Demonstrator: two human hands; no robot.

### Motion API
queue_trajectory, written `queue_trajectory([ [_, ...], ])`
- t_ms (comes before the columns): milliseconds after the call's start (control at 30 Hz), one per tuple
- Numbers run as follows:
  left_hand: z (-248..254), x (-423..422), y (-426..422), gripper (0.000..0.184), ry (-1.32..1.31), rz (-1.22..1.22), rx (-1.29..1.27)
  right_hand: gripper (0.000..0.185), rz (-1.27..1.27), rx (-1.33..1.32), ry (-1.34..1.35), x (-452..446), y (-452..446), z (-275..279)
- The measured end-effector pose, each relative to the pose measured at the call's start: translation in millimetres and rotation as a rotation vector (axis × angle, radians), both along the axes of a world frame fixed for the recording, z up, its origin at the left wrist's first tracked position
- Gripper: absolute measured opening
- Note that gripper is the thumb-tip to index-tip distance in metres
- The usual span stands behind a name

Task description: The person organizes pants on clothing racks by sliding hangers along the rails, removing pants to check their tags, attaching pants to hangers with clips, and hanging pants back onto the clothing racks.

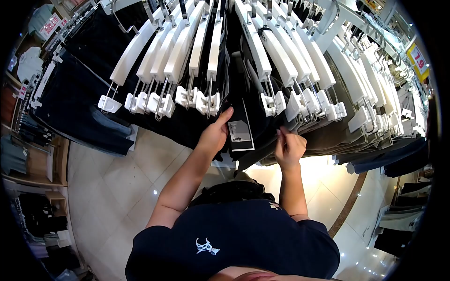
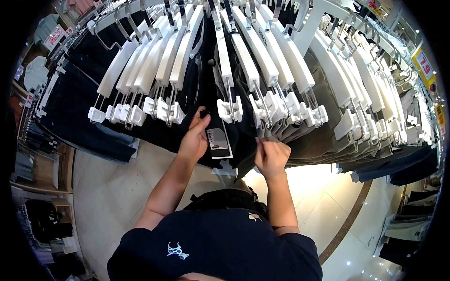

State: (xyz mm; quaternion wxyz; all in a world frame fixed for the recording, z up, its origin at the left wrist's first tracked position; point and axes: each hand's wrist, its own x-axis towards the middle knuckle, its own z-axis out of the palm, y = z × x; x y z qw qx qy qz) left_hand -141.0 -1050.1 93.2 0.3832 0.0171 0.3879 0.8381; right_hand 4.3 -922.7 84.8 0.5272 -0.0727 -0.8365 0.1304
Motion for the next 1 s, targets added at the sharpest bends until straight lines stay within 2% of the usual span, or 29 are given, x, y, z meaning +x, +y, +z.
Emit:
queue_trajectory([
  [133,-12.6,-3.0,-0.4,0.033,0.05,-0.014,-0.018,0.011,0.005,0.008,0.004,-1.5,0.6,1.0],
  [200,-30.1,-10.5,0.0,0.022,0.107,-0.114,0.126,0.011,0.008,0.001,0.004,-2.6,0.5,1.3],
  [233,-16.3,-6.1,1.1,0.022,0.106,-0.111,0.126,0.011,0.008,0.008,0.008,-2.9,0.9,0.5],
  [300,11.3,5.4,5.1,0.016,-0.096,0.06,-0.034,0.011,0.009,0.014,0.012,-3.6,1.0,0.3],
  [333,-8.6,-19.7,-6.4,0.029,-0.06,-0.527,0.527,0.011,0.011,0.012,0.011,-3.4,0.9,0.4],
  [367,-30.0,-24.4,-9.9,0.028,-0.041,-0.542,0.554,0.011,0.013,0.011,0.01,-3.3,0.7,0.4],
  [433,-21.3,-26.3,-10.0,0.032,-0.035,-0.607,0.516,0.011,0.004,-0.007,0.005,-3.1,-0.8,-0.4],
  [500,-7.1,-7.0,-1.9,0.048,0.235,-0.214,-0.218,0.01,-0.006,-0.017,0.005,-4.5,-2.0,-0.3],
  [533,-7.6,-9.1,-2.7,0.044,0.384,-0.261,-0.348,0.01,-0.018,-0.042,0.013,-5.6,-3.2,-1.0],
  [600,-4.9,-12.7,-4.3,0.058,0.686,-0.349,-0.618,0.009,-0.027,-0.065,0.022,-6.6,-5.0,-3.1],
  [633,-0.3,-10.7,-4.7,0.058,0.785,-0.357,-0.643,0.008,-0.043,-0.077,0.025,-6.5,-5.5,-4.4],
  [800,25.6,-8.7,30.8,0.067,0.662,-0.215,0.013,0.005,-0.066,-0.119,0.021,-5.0,-8.9,-10.0],
  [900,7.8,-22.1,59.5,0.072,1.025,0.138,0.091,0.004,-0.095,-0.147,-0.005,-3.4,-9.2,-8.9],
  [967,5.3,-29.8,57.8,0.059,1.036,0.02,0.08,0.005,-0.137,-0.195,-0.008,-2.4,-9.7,-8.6],
  [1000,4.9,-28.6,55.1,0.046,1.044,0.012,0.024,0.005,-0.143,-0.197,-0.018,-2.2,-10.3,-7.5],
])
